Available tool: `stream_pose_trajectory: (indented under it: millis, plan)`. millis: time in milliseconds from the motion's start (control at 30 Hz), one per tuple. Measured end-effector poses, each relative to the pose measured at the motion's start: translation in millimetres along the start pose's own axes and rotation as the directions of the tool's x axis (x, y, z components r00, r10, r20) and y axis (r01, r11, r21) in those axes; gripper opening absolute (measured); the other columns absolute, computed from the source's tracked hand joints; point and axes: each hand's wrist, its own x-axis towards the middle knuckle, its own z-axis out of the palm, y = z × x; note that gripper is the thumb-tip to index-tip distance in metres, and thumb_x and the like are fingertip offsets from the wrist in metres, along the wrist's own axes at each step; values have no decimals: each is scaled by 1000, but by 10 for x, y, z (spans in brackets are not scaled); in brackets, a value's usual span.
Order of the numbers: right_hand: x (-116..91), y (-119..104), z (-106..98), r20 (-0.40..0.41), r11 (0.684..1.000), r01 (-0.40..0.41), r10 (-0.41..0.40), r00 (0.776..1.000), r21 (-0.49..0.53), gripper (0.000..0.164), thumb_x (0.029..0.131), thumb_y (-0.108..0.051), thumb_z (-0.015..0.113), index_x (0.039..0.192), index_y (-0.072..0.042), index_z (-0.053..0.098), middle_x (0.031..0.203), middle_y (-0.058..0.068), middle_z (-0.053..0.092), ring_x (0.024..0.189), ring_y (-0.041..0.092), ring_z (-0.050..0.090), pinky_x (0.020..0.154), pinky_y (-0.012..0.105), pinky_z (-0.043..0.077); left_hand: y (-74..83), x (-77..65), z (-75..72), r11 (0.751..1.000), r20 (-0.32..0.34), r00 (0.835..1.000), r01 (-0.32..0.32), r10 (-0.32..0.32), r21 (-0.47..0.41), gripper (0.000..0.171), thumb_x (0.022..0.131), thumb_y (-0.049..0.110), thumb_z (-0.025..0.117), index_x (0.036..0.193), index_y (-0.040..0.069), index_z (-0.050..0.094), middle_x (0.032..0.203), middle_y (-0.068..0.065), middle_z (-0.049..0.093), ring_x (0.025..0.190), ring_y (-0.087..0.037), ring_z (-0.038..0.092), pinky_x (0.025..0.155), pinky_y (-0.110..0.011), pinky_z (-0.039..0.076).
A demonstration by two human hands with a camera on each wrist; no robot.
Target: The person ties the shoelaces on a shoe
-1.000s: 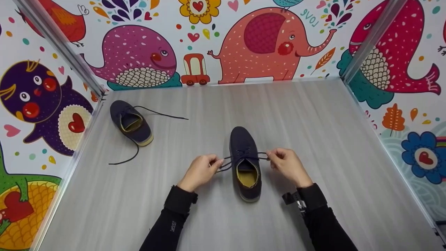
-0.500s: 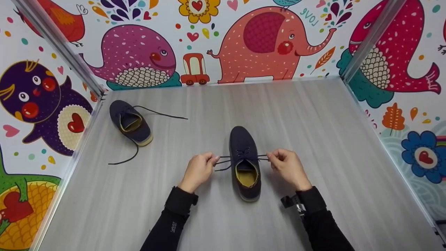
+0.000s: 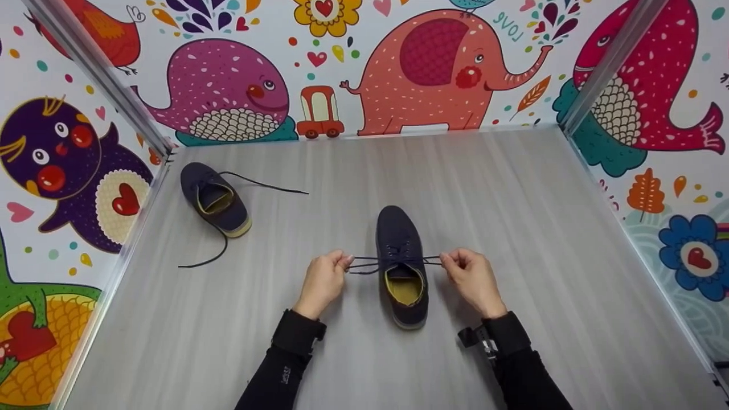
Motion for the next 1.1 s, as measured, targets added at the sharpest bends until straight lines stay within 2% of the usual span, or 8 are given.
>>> stream_pose_trajectory:
  millis: [100, 333, 500, 600, 767, 867, 1100]
  plan:
    - [8, -10, -10, -17, 1000, 5, -5, 1000, 19, 26, 96, -16, 68, 74, -3, 64, 58, 1, 50, 50, 10, 42, 47, 22, 31, 28, 31, -7, 1000, 2, 1000, 11, -11, -26, 34, 99, 11, 60, 66, 9, 52, 60, 6, 43, 53, -10, 38, 51, -26, 32]
    - [25, -24, -39, -33, 997, 35, -33, 999, 65, 29, 97, -23, 67, 79, 0, 64, 60, 6, 54, 51, 13, 44, 48, 23, 32, 79, 82, -24, 994, 10, 999, -51, 52, -92, 34, 101, 12, 57, 68, 8, 52, 61, 7, 42, 53, -8, 36, 51, -25, 31]
    - [11, -35, -26, -50, 998, 60, -58, 997, 37, 26, 97, -16, 67, 73, -6, 62, 58, 3, 52, 50, 13, 44, 46, 22, 32, 65, 66, 2, 995, -13, 998, -68, 67, -71, 36, 103, 11, 54, 68, 9, 45, 62, 8, 37, 54, -7, 33, 51, -24, 29]
    - [-3, -38, -7, -67, 997, 71, -71, 995, -9, 26, 96, -14, 67, 71, -9, 61, 58, 0, 50, 50, 12, 43, 47, 22, 33, 42, 41, 27, 997, -46, 998, -42, 39, -61, 36, 102, 10, 54, 68, 10, 44, 62, 8, 37, 54, -8, 33, 51, -25, 29]
    - [-17, 10, 24, -88, 996, 60, -66, 994, -73, 25, 95, -14, 69, 71, -10, 61, 60, -2, 49, 52, 11, 44, 48, 23, 34, 15, 0, 61, 996, -72, 997, 10, -16, -84, 31, 103, 11, 53, 71, 8, 51, 64, 5, 46, 55, -9, 38, 53, -26, 35]
    - [-25, 44, 39, -89, 996, 38, -44, 995, -75, 26, 94, -13, 69, 70, -9, 60, 60, -2, 49, 52, 10, 44, 49, 23, 34, 3, -14, 75, 994, -77, 996, 34, -43, -108, 30, 103, 11, 53, 73, 6, 53, 64, 4, 48, 56, -9, 39, 54, -27, 36]
    - [-39, 90, 68, -78, 998, 12, -17, 997, -65, 27, 95, -14, 68, 70, -8, 60, 60, -2, 49, 52, 9, 43, 49, 23, 34, -18, -37, 105, 984, -85, 990, 100, -114, -148, 33, 102, 11, 54, 69, 7, 51, 61, 6, 41, 55, -10, 36, 52, -26, 31]
